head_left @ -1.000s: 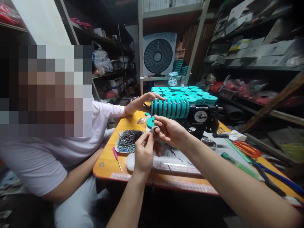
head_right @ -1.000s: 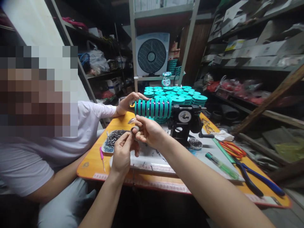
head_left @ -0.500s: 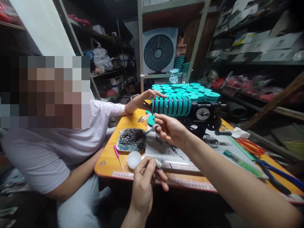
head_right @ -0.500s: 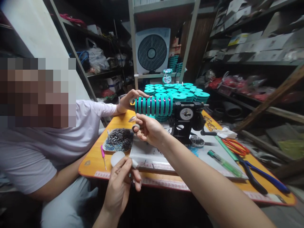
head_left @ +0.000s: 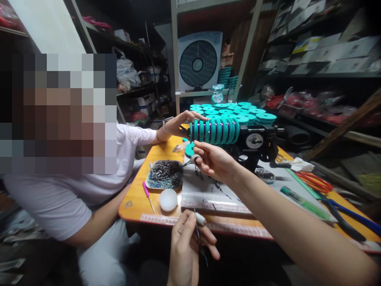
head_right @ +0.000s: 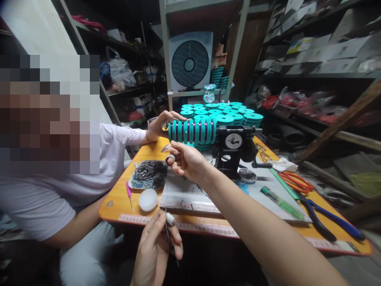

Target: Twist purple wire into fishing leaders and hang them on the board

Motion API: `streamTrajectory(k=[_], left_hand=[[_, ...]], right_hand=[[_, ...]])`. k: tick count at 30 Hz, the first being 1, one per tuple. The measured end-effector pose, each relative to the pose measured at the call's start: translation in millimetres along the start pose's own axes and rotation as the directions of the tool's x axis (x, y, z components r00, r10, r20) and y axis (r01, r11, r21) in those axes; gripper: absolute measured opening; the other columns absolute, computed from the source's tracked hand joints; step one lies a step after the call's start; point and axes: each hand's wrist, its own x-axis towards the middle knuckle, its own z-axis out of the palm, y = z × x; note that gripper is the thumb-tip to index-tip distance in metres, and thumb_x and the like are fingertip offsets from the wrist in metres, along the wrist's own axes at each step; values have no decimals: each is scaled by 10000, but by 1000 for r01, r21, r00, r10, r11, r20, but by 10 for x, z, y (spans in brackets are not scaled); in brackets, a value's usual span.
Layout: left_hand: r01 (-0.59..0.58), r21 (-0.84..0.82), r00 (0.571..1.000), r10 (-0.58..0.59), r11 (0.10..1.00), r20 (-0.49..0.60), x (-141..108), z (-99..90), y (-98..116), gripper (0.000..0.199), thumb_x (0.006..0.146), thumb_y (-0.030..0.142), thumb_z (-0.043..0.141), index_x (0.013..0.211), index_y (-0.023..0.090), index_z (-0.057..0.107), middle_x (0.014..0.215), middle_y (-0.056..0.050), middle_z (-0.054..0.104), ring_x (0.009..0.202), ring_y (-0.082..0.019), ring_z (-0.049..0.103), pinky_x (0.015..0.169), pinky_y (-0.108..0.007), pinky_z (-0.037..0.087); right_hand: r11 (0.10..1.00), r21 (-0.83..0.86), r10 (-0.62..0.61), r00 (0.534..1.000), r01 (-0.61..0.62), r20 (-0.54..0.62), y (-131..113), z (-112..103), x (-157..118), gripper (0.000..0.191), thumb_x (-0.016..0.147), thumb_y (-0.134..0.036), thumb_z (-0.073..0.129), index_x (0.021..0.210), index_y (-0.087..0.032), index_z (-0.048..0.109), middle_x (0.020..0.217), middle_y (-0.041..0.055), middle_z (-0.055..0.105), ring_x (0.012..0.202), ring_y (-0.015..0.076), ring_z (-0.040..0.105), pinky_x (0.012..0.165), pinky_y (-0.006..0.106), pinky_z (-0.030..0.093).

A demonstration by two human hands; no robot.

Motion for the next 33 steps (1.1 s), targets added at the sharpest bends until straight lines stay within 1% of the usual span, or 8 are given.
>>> streamTrajectory(k=[6,10,12,14,18,22,27,33], left_hand=[[-13,-25,1000,13,1000,13,3,-32,63,231,950,303,446,881,134,587,656,-87,719,429,-162,627,459,-236,464],[19,-5,999,-19,1000,27,-23,-117,6,188,912,303,534,958,131,596,648,-71,718,473,-165,653,499,-235,489],[44,1,999,-44,999,28,-41,-174,-20,201,887,339,591,895,139,596,637,-62,719,450,-152,648,471,-213,474],[60,6,997,-60,998,45,-62,-223,-31,251,873,390,617,813,150,573,612,-50,713,379,-120,606,403,-176,422],[74,16,994,-75,997,84,-93,-264,-22,299,849,451,648,795,168,566,510,11,658,238,-36,407,306,-130,300],[48,47,997,-51,998,62,-92,-247,-35,334,809,491,685,784,177,575,374,74,529,231,-2,238,302,-118,210],[-37,153,999,34,988,20,-92,-190,-47,396,793,497,701,680,193,475,355,136,285,296,4,131,335,-119,94],[18,141,999,-24,990,45,-106,-138,23,436,736,498,754,647,194,455,383,130,265,322,3,127,359,-139,89]], right_hand=[[995,-90,-31,999,34,40,14,-27,-30,410,1034,-321,291,731,-167,519,495,-14,596,260,34,413,262,94,314],[975,-220,-2,998,17,66,205,-68,-177,319,1002,-348,417,1033,-122,640,542,17,647,306,65,478,282,123,335],[956,-293,10,998,7,57,374,-88,-307,302,966,-358,517,1096,-116,640,525,4,637,309,64,461,289,126,316],[938,-347,10,999,3,36,560,-104,-454,270,913,-351,619,1041,-118,663,515,-27,606,331,42,426,325,120,325],[892,-451,1,997,31,71,870,-113,-700,264,844,-391,697,945,-147,699,680,-13,613,481,45,472,405,127,360],[857,-509,-75,997,78,27,1027,-86,-813,242,809,-410,728,884,-183,696,745,-19,592,415,20,403,350,143,304],[897,-430,-148,987,105,-68,1119,-38,-876,217,781,-393,761,793,-188,693,717,-22,576,383,16,421,329,147,284],[973,-224,-81,993,59,-88,1250,-32,-904,268,828,-438,706,796,-182,633,739,-27,552,353,1,411,315,136,257]])
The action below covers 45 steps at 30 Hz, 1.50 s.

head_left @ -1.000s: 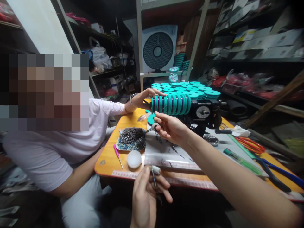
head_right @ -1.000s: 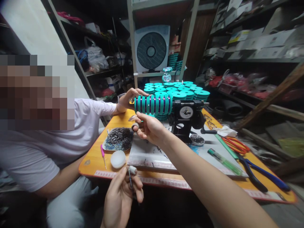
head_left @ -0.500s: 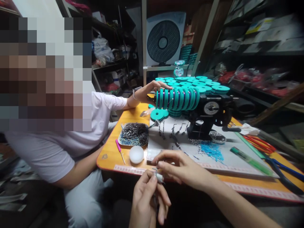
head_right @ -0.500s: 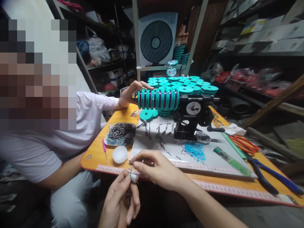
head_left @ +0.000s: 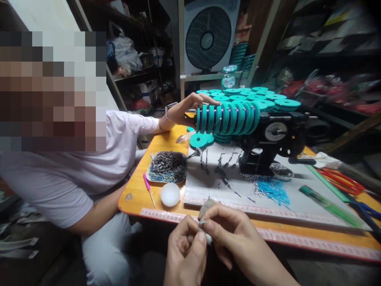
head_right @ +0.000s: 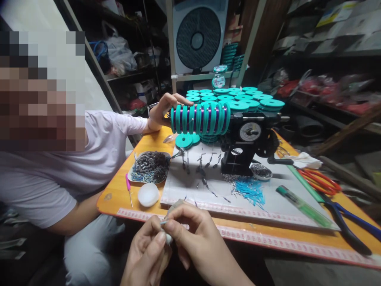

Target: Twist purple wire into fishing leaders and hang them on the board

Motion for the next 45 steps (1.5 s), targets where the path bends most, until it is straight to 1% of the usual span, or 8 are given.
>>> streamTrajectory(k=[3,9,16,22,28,37,41,45], left_hand=[[18,-52,1000,-18,999,11,9,-18,-7,408,730,471,769,642,192,485,377,127,263,318,2,126,363,-136,128],[9,-93,1000,-9,996,0,38,-79,-94,302,754,446,751,664,202,598,368,97,417,288,-7,137,395,-198,392],[15,-144,1000,-18,989,-13,23,-56,-84,300,770,440,736,658,181,635,322,112,301,288,-19,195,380,-169,350],[77,-192,996,-86,978,-40,-27,8,11,337,731,475,759,766,143,713,534,-23,654,316,-17,360,391,-163,348],[107,-216,992,-119,971,-42,-80,-35,-14,374,781,463,714,969,140,739,666,-81,726,431,-92,550,404,-168,369],[90,-196,996,-89,976,17,-128,-44,-39,358,831,459,660,924,118,712,463,13,554,403,-68,512,343,-113,268],[119,-194,993,-117,974,25,-173,-47,-32,357,825,464,665,929,124,698,551,-25,639,381,-51,485,329,-109,254],[178,-223,981,-192,958,-40,-264,-63,-49,442,847,438,646,1170,139,610,638,-85,713,405,-102,562,354,-141,326]], right_hand=[[993,115,39,999,-40,12,52,14,14,255,823,-429,716,804,-192,625,677,-40,520,377,15,398,318,129,268],[954,291,65,997,-72,34,96,97,33,270,829,-448,709,808,-199,608,540,-69,440,381,33,365,336,122,290],[938,337,58,996,-78,71,79,98,49,252,868,-420,675,796,-184,623,510,-65,456,375,32,421,352,106,359],[962,264,29,990,-64,136,45,38,30,200,893,-375,652,867,-178,674,582,-30,539,460,78,566,407,148,487],[963,267,-4,990,-33,138,80,50,38,182,901,-339,650,885,-160,675,586,-37,539,441,49,525,385,118,475],[979,203,-23,971,-27,240,73,31,18,166,936,-318,609,936,-152,616,560,-21,626,431,73,628,409,105,465],[981,190,-19,972,-26,235,69,28,8,160,916,-317,634,923,-160,607,606,-19,634,435,74,625,412,119,466],[987,162,-34,979,1,201,71,19,-4,152,891,-309,667,921,-164,634,667,-21,626,437,46,582,424,120,461]])
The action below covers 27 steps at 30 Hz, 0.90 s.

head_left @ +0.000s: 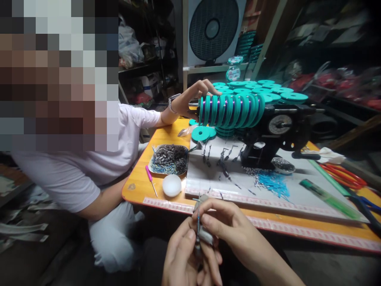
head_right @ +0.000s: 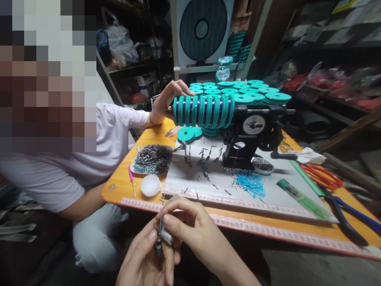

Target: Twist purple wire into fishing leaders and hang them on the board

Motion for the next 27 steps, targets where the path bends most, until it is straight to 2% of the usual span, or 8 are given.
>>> streamTrajectory(k=[2,4,8,11,19,23,25,27], left_hand=[[17,-13,999,-17,1000,-50,-39,-6,-15,509,856,427,639,1268,147,536,648,-95,724,417,-124,587,363,-155,350],[26,-18,998,-27,999,-60,-61,-1,-17,511,843,438,656,1248,145,551,646,-89,722,417,-123,592,364,-154,359],[10,8,999,-10,1000,40,-54,21,2,358,822,437,685,1000,127,668,645,-67,713,388,-83,569,354,-127,356],[-26,-10,994,27,1000,106,-28,27,4,283,842,399,672,929,129,683,633,-58,715,369,-64,553,353,-114,344],[-41,-53,994,47,998,99,-17,63,-9,324,840,409,670,1031,149,704,620,-68,721,393,-69,574,365,-112,343],[-73,47,994,69,996,88,14,29,-10,330,849,463,633,836,136,676,611,-56,699,365,-55,528,347,-125,295],[-130,194,991,119,972,64,59,-32,-14,377,853,519,607,823,144,639,590,-39,678,341,-37,487,350,-122,258],[-220,398,973,231,891,22,117,-115,-23,393,852,542,598,824,150,614,561,-17,647,334,-24,457,365,-121,249]], right_hand=[[1000,-2,3,1000,-3,9,-1,7,-6,164,878,-321,683,916,-167,641,660,-25,612,433,45,566,415,123,458],[1000,11,16,1000,-16,8,2,21,-9,176,868,-330,693,905,-167,640,642,-29,599,425,49,560,402,126,456],[998,69,16,1000,-15,-15,21,55,-15,168,868,-314,694,867,-157,634,655,-18,619,416,49,562,382,121,452],[994,106,15,1000,-13,-18,42,77,-25,184,872,-319,691,845,-149,628,656,-11,625,409,39,550,371,108,435],[993,116,27,1000,-27,-6,51,91,-42,196,876,-344,684,878,-152,643,624,-24,596,410,32,529,365,97,402],[1000,-18,12,998,-14,-66,5,40,-57,243,897,-392,645,1028,-187,636,638,-38,569,453,53,534,409,139,440],[987,-160,-28,989,4,-148,-70,-14,-58,292,904,-421,625,1090,-197,621,648,-40,562,459,57,520,425,158,445],[944,-329,-97,970,18,-225,-196,-88,-48,317,912,-442,598,1111,-195,618,645,-40,557,447,61,506,436,179,446]])
